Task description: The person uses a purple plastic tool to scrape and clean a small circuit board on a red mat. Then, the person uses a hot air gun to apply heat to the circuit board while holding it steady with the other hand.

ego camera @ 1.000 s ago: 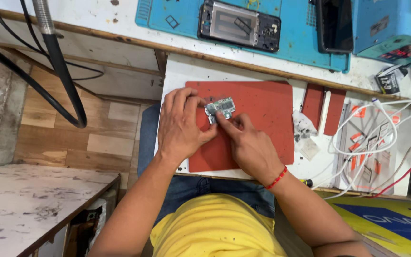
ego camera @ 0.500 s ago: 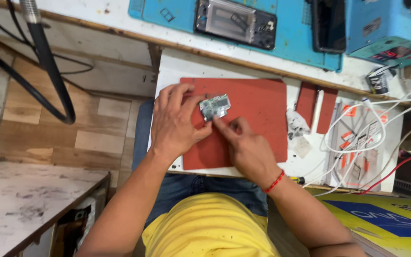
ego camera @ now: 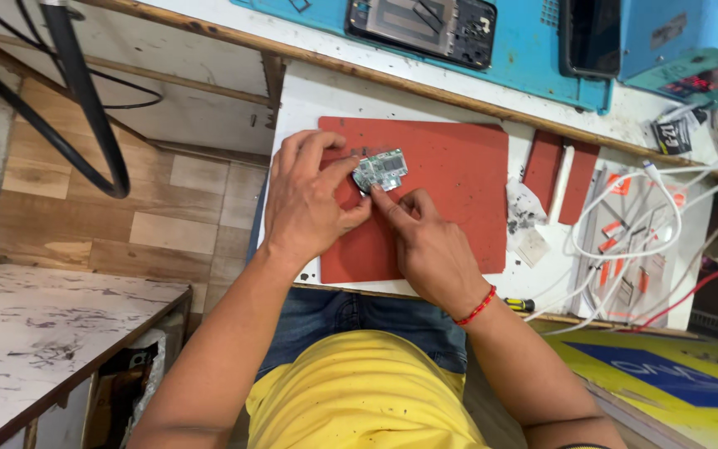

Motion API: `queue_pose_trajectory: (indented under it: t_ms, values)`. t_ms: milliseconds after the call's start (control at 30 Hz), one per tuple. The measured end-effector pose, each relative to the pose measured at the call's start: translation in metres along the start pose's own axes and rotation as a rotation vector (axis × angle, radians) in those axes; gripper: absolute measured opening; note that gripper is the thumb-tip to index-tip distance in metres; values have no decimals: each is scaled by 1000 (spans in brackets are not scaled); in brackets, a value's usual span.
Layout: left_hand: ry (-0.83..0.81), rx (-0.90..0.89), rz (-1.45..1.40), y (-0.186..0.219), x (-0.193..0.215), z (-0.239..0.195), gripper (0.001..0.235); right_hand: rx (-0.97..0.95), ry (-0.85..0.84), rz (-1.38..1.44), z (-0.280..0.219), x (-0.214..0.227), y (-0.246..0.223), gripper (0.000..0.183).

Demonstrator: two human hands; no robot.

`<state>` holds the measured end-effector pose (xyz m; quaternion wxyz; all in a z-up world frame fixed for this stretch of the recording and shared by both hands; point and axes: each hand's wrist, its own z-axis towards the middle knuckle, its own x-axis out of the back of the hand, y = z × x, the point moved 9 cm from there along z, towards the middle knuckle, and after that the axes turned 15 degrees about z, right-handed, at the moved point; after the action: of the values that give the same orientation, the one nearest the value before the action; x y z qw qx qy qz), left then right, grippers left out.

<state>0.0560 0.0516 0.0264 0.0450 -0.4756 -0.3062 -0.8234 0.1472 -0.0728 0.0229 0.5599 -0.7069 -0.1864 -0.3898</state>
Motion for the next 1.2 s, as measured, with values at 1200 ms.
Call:
queue_pose_trajectory:
  t_ms: [1200]
  values:
    - [5,18,16,-2,0,4,47,-111,-75,-111,3,8,12,67]
